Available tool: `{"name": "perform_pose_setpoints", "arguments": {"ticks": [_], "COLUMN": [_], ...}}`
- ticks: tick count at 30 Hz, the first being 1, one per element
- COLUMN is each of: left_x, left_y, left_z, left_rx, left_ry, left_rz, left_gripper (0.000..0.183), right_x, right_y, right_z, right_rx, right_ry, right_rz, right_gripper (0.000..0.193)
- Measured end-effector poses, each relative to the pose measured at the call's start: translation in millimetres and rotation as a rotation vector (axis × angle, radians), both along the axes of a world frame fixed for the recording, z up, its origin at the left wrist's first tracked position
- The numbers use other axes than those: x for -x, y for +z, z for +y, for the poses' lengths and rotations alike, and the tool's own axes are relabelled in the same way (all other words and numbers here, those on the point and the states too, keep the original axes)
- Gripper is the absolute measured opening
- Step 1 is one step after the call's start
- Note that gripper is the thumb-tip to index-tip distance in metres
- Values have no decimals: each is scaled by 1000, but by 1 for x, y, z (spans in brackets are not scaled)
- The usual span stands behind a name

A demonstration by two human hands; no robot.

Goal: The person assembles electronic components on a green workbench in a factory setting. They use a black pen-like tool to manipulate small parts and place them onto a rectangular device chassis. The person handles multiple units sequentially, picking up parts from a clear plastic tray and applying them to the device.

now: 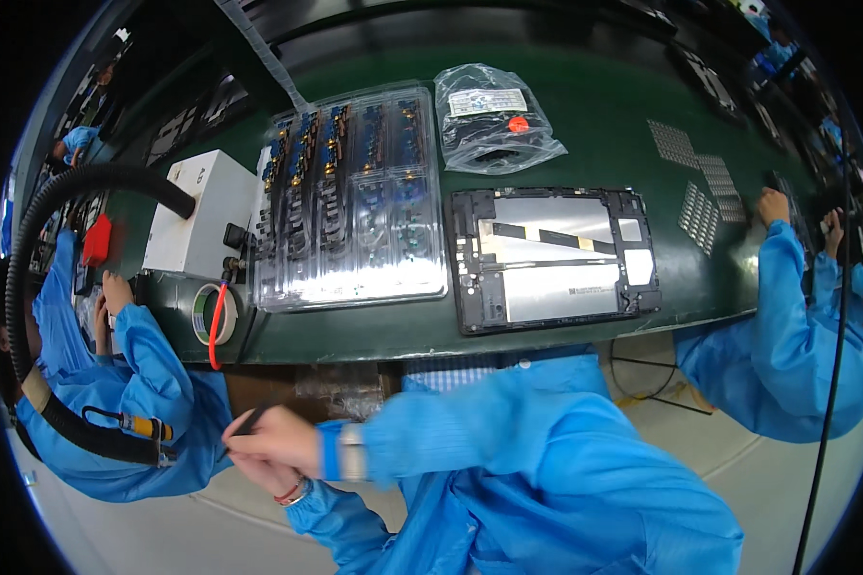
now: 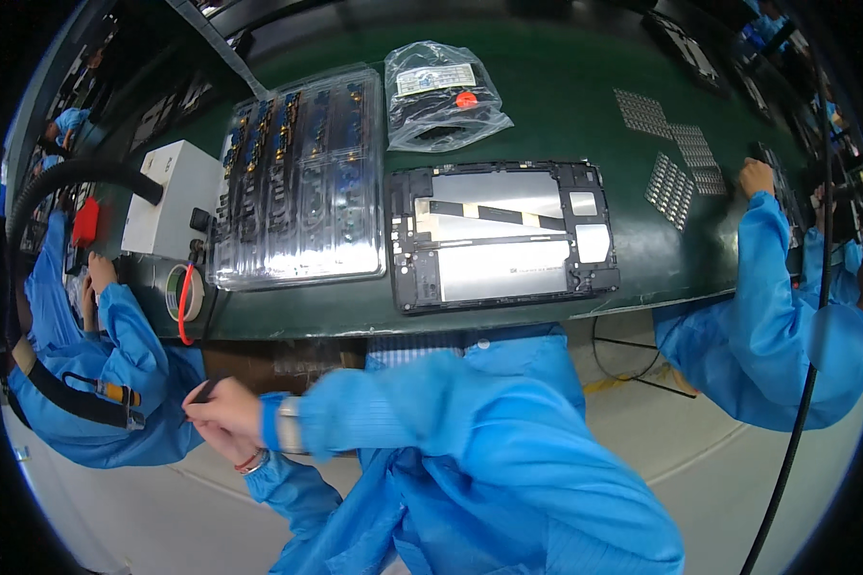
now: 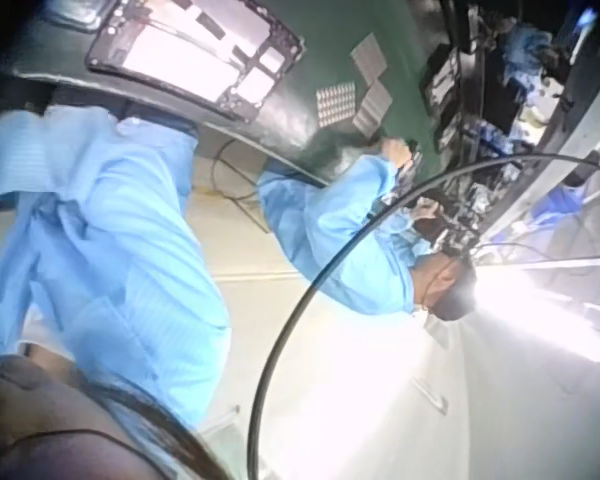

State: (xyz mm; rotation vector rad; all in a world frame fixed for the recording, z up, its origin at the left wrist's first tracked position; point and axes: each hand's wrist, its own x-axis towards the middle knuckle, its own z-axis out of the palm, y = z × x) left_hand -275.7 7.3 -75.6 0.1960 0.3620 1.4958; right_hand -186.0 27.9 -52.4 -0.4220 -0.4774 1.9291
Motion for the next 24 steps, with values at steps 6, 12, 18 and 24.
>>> {"name": "perform_pose_setpoints", "arguments": {"ticks": [6, 12, 18, 24], "left_x": [-80, -226, -339, -343], "left_y": [28, 100, 82, 62], "left_z": [6, 54, 99, 97], "left_rx": [-59, -774, -1228, -1181], "left_ry": [245, -224, 34, -109], "left_rz": [936, 1348, 1775, 1793], "left_gripper": [14, 7, 17, 19], "right_x": [-255, -411, -434, -429], "right_y": [65, 84, 45, 46], "right_z": [-74, -22, 5, 1], "right_rx": [-485, -443, -345, -340], "right_ry": [-611, -846, -611, -526], "right_rz": [-337, -1272, -1300, -1494], "right_gripper": [19, 14, 14, 15]}}
